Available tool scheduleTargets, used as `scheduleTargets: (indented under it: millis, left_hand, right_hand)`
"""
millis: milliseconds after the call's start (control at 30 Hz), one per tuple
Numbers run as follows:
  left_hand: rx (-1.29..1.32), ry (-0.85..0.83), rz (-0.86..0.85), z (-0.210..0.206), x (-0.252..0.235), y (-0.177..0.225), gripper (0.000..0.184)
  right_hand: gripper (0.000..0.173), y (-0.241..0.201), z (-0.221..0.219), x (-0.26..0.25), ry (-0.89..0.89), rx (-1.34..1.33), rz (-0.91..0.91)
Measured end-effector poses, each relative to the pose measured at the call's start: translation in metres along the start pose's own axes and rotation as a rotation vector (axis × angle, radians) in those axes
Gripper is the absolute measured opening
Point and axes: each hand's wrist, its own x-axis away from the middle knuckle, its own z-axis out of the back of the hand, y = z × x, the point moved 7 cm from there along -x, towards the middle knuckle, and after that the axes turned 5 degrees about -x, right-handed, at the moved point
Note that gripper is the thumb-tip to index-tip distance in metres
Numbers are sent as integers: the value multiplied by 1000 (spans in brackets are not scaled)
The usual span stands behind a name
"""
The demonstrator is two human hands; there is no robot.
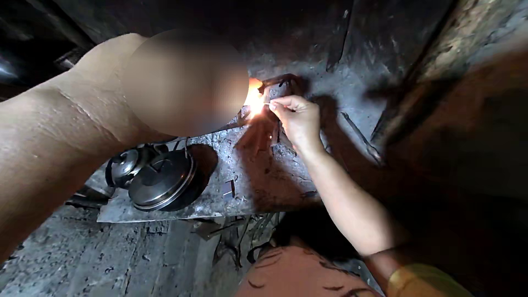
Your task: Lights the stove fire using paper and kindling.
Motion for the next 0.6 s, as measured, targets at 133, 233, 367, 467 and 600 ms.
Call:
scheduleTargets:
  millis: [133, 233, 367, 467, 600]
  left_hand:
    - [0, -51, 10, -10, -9, 3, 41]
    - [-11, -98, 21, -15, -16, 5, 36]
    - [-17, -128, 44, -21, -27, 4, 34]
    - [5, -124, 59, -27, -36, 1, 39]
    - [30, -123, 76, -33, -47, -5, 33]
  right_hand:
    - [9, 5, 0, 0, 12, -2, -2]
    - [7, 12, 1, -2, 48, -30, 8]
    - [7, 20, 3, -8, 70, -17, -20]
    - [8, 27, 3, -15, 93, -6, -29]
    - [9, 36, 1, -28, 105, 1, -78]
